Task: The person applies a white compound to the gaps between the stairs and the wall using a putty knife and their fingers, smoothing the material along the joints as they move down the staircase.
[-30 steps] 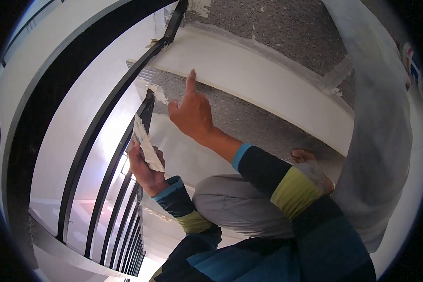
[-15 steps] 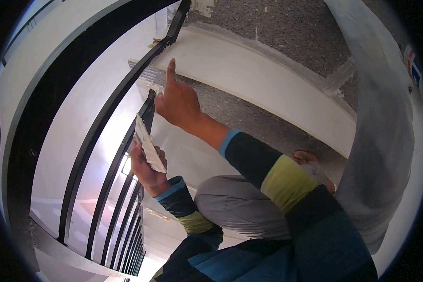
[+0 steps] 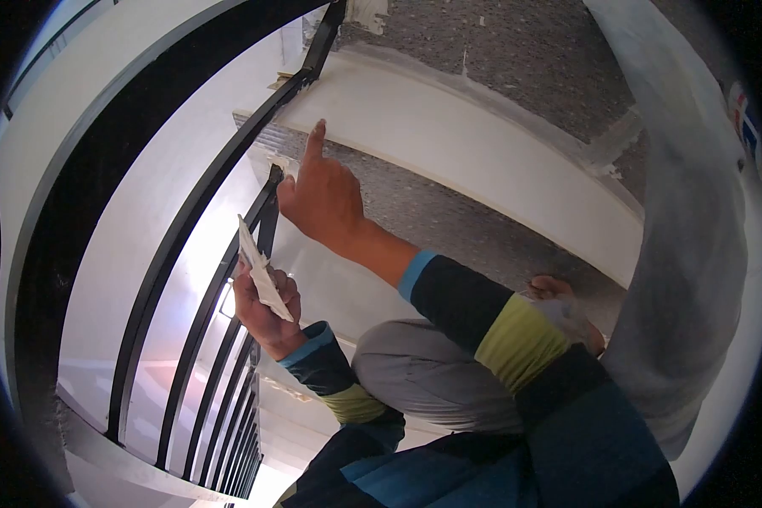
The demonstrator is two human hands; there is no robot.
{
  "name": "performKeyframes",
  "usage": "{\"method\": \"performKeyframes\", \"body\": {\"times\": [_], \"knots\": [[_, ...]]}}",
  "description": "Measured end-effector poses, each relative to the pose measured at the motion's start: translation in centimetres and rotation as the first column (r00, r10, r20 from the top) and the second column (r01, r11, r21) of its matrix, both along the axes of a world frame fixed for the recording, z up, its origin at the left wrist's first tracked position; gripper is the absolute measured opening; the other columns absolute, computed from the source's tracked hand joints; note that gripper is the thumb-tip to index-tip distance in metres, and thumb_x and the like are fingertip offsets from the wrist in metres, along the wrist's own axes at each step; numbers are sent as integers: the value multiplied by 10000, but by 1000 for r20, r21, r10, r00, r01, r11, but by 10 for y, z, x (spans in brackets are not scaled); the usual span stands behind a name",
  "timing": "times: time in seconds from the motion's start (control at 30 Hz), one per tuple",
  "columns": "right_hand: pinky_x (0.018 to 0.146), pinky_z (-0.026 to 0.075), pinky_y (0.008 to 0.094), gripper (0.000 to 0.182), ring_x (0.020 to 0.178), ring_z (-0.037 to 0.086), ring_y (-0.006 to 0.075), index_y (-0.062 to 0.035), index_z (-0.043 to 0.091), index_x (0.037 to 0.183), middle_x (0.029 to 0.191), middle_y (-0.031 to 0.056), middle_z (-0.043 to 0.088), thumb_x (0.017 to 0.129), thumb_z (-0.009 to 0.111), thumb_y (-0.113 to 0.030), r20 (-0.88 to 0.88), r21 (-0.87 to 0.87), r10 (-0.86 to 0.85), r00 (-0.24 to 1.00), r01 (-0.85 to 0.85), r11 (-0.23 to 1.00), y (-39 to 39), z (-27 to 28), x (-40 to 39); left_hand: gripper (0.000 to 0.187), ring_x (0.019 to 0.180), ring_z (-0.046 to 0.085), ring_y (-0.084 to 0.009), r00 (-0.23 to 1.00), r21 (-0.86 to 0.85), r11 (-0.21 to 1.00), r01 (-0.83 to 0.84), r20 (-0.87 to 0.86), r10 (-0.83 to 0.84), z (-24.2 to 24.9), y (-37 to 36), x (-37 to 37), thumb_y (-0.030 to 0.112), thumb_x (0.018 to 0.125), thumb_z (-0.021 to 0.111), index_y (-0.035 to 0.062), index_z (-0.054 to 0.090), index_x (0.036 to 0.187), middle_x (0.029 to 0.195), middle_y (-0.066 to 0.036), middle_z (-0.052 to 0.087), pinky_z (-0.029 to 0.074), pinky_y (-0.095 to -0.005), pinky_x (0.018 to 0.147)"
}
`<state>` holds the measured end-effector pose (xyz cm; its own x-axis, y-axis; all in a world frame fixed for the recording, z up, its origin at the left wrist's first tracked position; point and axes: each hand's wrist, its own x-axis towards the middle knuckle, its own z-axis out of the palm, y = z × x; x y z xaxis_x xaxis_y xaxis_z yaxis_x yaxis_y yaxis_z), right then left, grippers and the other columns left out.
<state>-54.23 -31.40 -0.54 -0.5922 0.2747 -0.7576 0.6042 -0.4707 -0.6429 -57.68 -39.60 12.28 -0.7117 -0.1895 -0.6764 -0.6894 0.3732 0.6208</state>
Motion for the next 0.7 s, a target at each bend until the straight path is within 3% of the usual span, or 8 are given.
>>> {"method": "performKeyframes", "body": {"times": [0.1, 0.17, 0.2, 0.27, 0.43, 0.53, 0.7], "knots": [[650, 523, 467, 837, 657, 634, 383, 212, 135, 1365, 730, 266, 611, 772, 569, -190, 19, -71, -10, 1000, 11, 997, -1, -4, -4, 241, 454, 396, -108, 1000, 14, 1000, 12, 2, -12, 1, -9, -2, 188, 930, 423, 52, 480, 1121, 654, -36, 521, 345, -231, 418], [656, 520, 473, 840, 667, 632, 387, 215, 133, 1362, 746, 272, 610, 768, 570, -189, 19, -101, -25, 1000, 27, 995, -10, -6, -9, 381, 573, 547, -154, 995, -1, 996, 87, 56, -87, 4, -13, -5, 244, 871, 418, 66, 469, 1204, 859, -70, 570, 443, -265, 481], [636, 520, 464, 840, 645, 627, 396, 201, 148, 1367, 690, 265, 599, 762, 577, -192, 15, -60, -80, 997, 81, 995, -16, -9, -12, 381, 573, 547, -154, 995, -3, 996, 88, 54, -87, 4, -14, -4, 244, 871, 418, 66, 469, 1204, 859, -70, 570, 443, -265, 481], [616, 520, 455, 839, 622, 623, 404, 187, 162, 1371, 635, 259, 589, 755, 585, -194, 10, -19, -135, 991, 135, 991, -18, -11, -17, 217, 460, 396, -111, 1000, 3, 1000, -15, 0, 15, 3, 0, 0, 195, 937, 419, 57, 481, 1093, 654, -38, 519, 342, -234, 423], [681, 523, 485, 834, 655, 633, 402, 135, 162, 1405, 696, 266, 607, 754, 567, -193, -120, -14, 22, 993, -23, 1000, -14, -11, -21, 185, 455, 383, -112, 1000, 21, 1000, -2, 10, 2, 2, 0, -1, 192, 938, 413, 59, 474, 1051, 636, -38, 503, 337, -236, 420], [649, 529, 475, 818, 632, 636, 390, 132, 177, 1403, 695, 261, 613, 756, 567, -182, -158, 36, 105, 982, -100, 994, -14, -5, -12, 177, 448, 372, -111, 1000, 9, 1000, -1, 6, 1, 1, 3, -1, 187, 938, 410, 58, 470, 1041, 619, -37, 487, 333, -234, 416], [579, 521, 480, 811, 556, 613, 390, 135, 168, 1400, 596, 228, 591, 778, 560, -207, -22, 147, 58, 998, -54, 988, -11, -13, -12, 173, 442, 365, -111, 1000, 31, 999, -8, 3, 8, 0, -3, -3, 183, 937, 411, 56, 472, 1036, 603, -34, 469, 329, -232, 411]]}}
